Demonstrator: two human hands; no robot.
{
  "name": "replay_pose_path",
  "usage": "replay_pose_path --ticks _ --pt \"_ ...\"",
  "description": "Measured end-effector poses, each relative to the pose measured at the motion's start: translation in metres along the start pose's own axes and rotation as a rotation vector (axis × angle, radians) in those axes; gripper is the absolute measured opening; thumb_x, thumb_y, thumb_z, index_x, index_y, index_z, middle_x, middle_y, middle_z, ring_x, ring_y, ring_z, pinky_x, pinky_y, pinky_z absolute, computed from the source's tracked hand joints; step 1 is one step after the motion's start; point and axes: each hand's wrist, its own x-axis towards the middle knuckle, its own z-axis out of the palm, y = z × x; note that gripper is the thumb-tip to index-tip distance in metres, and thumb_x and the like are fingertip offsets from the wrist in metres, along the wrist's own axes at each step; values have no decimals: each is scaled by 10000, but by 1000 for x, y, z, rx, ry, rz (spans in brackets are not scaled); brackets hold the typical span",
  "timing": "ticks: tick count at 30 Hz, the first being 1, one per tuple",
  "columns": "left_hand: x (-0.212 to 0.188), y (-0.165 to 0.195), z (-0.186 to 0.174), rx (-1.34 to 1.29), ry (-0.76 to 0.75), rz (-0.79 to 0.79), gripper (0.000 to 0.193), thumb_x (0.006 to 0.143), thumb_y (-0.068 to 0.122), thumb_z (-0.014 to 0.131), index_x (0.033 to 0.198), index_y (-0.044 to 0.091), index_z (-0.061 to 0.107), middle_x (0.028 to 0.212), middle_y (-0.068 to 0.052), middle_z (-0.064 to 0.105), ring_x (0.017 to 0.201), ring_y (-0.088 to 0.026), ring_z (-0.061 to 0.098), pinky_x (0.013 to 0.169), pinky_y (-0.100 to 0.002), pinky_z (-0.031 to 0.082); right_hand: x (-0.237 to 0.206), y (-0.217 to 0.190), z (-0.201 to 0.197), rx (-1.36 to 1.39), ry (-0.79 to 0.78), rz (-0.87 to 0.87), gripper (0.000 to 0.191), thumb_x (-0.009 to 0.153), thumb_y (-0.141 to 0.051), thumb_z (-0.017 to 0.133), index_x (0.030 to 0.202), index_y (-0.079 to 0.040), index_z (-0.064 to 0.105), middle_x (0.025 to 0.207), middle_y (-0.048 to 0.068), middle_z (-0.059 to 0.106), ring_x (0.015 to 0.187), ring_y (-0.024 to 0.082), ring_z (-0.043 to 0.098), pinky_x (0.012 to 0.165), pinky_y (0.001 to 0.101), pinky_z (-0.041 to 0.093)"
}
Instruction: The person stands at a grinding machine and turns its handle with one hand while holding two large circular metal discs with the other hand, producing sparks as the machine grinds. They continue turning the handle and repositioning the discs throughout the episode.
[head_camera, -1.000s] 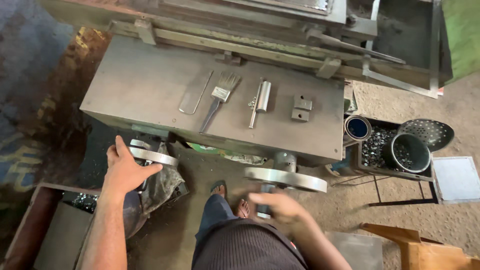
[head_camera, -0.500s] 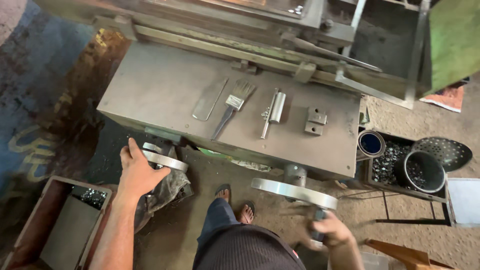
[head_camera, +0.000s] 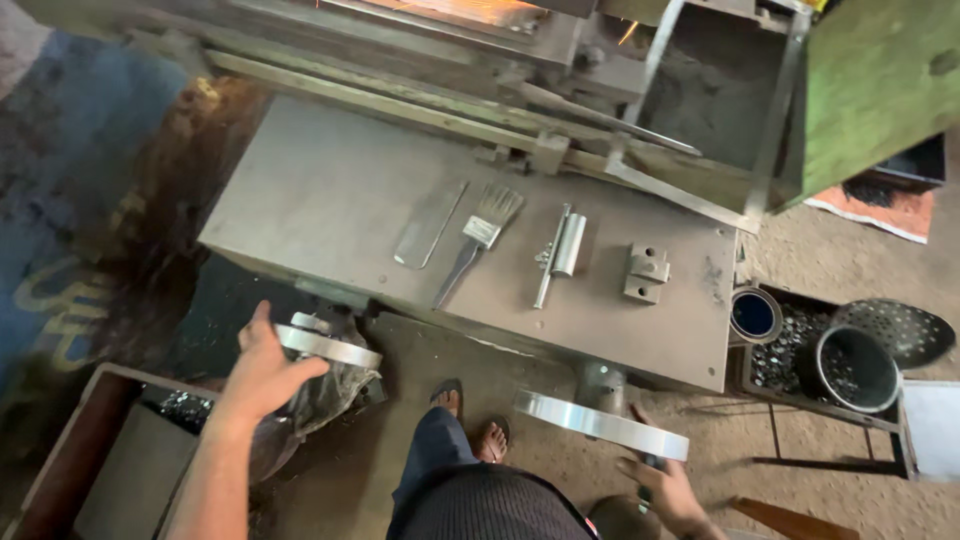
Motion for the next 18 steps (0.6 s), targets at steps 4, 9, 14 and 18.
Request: replay_pose_path --ticks 4,9,14,18 --pt "26 -10 -5 -330 -130 -29 1204 631 198 819 1611 -14 153 1531 -257 429 1421 -338 437 1160 -400 332 -17 -19 -26 -481 347 195 966 834 97 769 1692 -107 374 1168 283 732 1008 446 715 821 431 523" --pt "35 -19 -18 -463 -208 -92 1003 699 144 739 1600 37 312 1473 -152 554 1405 -256 469 1154 -363 302 -1 -8 -21 -139 165 54 840 751 26 682 1534 -152 438 962 115 769 879 193 731 756 342 558" --pt "27 -30 -22 -758 -307 -167 758 768 125 649 1511 88 502 1358 -133 594 1188 -292 590 984 -478 474 28 20 70 17 -143 535 389 966 -226 583 1260 -36 753 1126 121 798 966 244 700 832 352 561" --pt "13 -30 -26 -754 -312 -126 685 804 154 661 1478 98 559 1340 -105 631 1152 -272 613 978 -456 474 28 19 159 133 -557 415 442 922 -266 660 1360 -218 635 1139 155 732 979 260 680 799 377 498"
